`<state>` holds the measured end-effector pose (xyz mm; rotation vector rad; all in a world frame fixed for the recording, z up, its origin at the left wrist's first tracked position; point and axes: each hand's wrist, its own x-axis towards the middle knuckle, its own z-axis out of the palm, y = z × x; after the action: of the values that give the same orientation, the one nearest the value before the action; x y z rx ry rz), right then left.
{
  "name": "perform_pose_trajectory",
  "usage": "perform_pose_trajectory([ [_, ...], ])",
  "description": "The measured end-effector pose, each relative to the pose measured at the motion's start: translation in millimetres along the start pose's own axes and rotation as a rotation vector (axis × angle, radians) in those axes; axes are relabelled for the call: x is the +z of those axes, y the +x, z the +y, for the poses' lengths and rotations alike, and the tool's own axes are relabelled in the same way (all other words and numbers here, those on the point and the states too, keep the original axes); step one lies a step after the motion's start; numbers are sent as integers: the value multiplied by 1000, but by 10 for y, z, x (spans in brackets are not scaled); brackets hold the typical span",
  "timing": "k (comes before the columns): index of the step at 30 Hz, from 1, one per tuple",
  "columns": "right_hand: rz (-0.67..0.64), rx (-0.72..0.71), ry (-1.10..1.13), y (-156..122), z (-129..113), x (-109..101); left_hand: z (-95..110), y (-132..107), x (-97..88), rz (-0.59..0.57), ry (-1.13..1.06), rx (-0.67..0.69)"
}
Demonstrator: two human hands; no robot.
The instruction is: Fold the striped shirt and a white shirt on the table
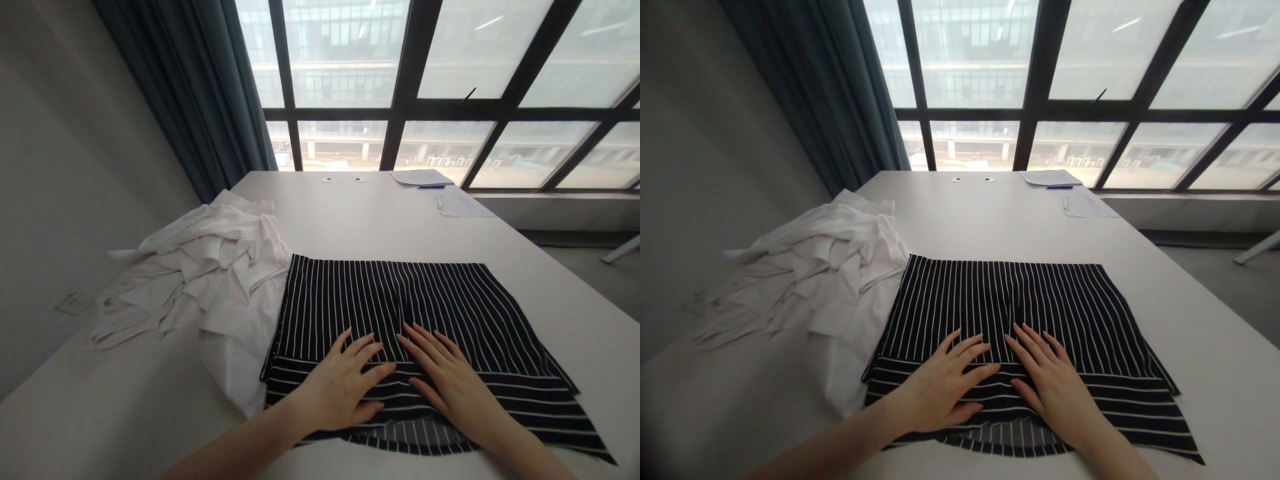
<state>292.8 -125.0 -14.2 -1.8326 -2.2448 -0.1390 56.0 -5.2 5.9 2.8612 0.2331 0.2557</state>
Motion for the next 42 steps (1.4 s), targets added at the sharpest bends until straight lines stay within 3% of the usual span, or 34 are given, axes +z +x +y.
perform_pose_trajectory([
  [4, -79, -17, -40, -124, 67, -11, -43, -76, -10, -20, -14, 37],
  [8, -69, 7, -6, -113, 130, -95, -54, -73, -40, -52, -24, 56],
  [16, 74, 198, 159, 511, 305, -206, -41, -66, -43, -45, -15, 51],
  [20, 131, 184, 221, 711, 323, -75, -42, -72, -49, -57, -19, 39],
  [28, 283, 295, 441, 656, 417, 262, -23, -62, -85, -72, -34, 8],
  [35, 244, 270, 586, 696, 429, 225, 45, 221, -192, -75, 2, 26],
  [42, 232, 297, 682, 693, 456, 271, -86, 484, 27, -30, -19, 90],
])
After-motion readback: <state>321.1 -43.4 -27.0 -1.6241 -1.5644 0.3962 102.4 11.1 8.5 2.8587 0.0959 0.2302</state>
